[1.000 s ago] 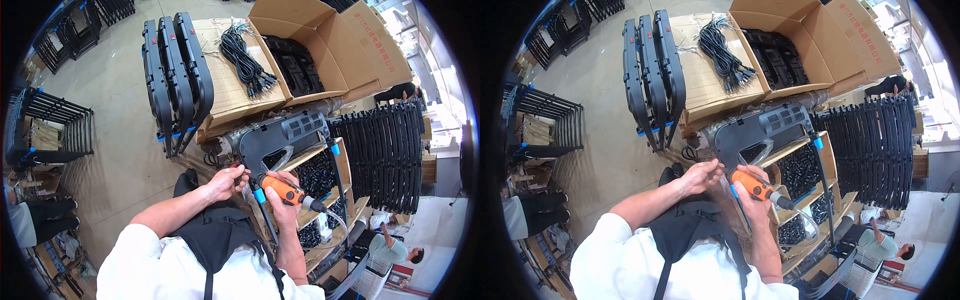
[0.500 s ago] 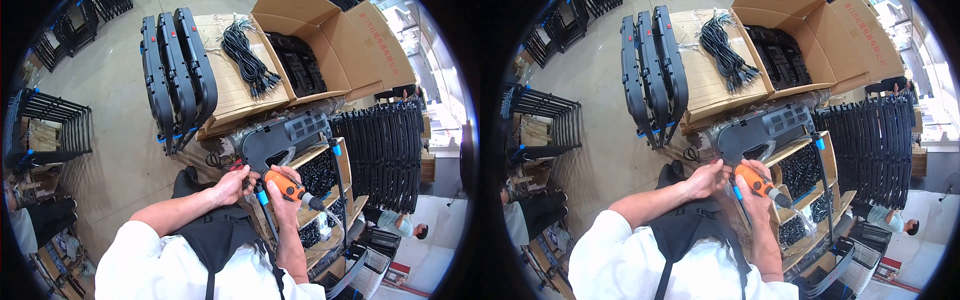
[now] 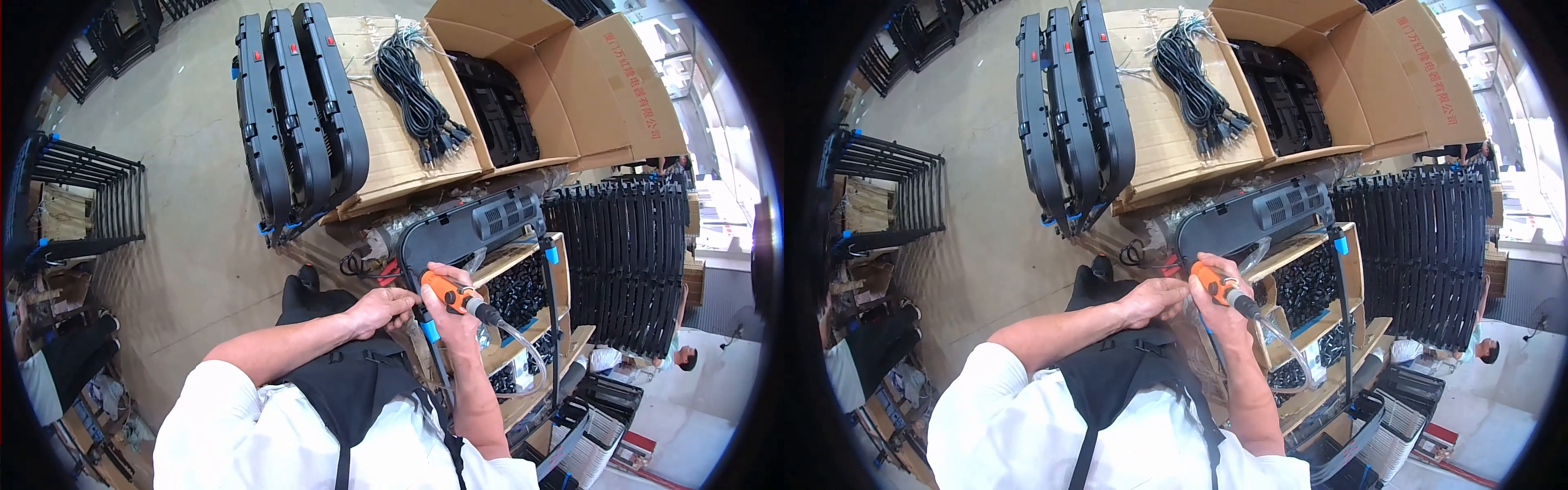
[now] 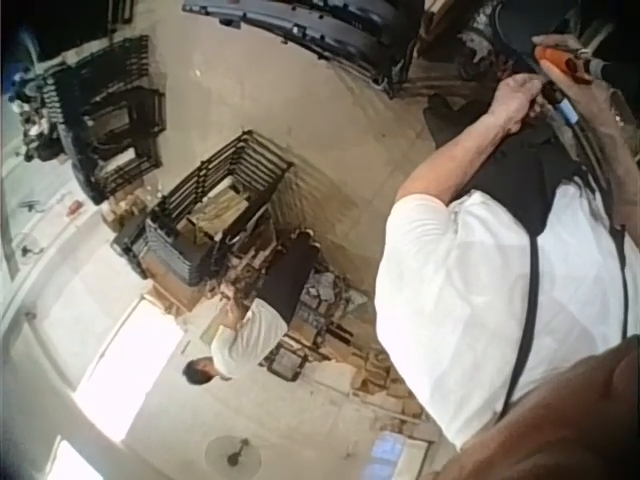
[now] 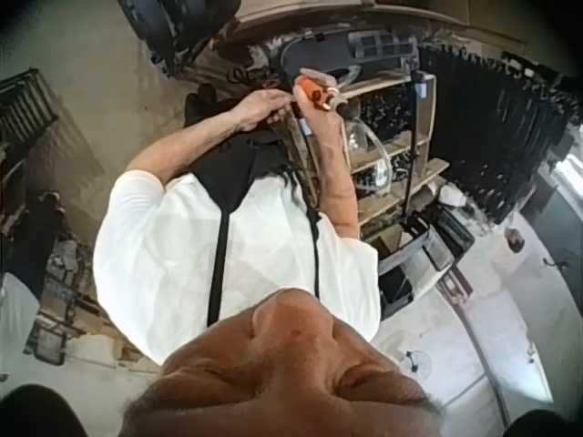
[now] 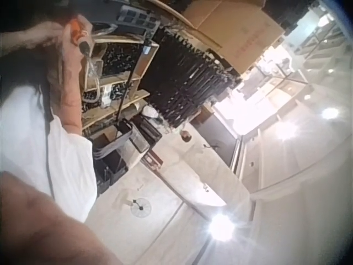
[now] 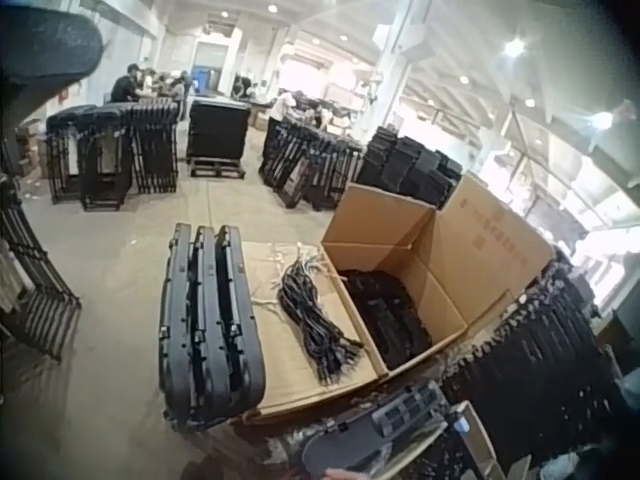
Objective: Assembling a plastic housing for fitness equipment by attaching components with screws and cable ties.
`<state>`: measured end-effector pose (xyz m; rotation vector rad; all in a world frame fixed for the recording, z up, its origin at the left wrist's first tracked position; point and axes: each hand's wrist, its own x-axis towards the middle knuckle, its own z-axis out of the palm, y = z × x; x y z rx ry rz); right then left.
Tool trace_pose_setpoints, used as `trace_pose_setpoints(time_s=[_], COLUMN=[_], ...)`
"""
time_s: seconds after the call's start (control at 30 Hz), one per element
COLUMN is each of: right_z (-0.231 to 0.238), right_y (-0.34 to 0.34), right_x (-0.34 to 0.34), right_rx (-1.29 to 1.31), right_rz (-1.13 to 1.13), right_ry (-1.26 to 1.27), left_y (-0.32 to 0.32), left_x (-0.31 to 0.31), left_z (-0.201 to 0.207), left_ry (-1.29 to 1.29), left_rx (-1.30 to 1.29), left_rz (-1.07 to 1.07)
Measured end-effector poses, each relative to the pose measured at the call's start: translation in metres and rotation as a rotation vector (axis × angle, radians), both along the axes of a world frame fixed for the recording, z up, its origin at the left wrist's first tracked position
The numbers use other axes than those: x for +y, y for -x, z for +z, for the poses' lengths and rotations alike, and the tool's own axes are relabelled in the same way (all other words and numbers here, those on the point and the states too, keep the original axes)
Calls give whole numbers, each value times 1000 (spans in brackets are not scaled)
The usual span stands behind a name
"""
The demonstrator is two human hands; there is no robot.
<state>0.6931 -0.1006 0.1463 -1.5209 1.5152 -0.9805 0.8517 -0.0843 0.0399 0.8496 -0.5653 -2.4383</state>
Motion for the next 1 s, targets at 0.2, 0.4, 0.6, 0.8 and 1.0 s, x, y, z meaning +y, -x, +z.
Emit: trace_pose_setpoints(time_s=[0.2,0.4,0.6,0.8,1.0], right_z=[-2,-3,10,37,49], right_y=[-1,-1,-9,7,10], right_x=[-4,-7,-10,-2,-8], right_rx=[36,-4,-154,-293,-282], right_rz=[-1,14,-65,-65,-78], right_ry=[-4,-24,-106,19,36], left_y=[-5,-9,-12,7,8], left_x=[-10,-15,-28,-53,-75], left_z=[0,-12,-12,-12,10], left_ry=[5,-83,-222,-413,-410], left_rx=[-151,-1,-53,138,224], left_rz=[46,131,163,342,284])
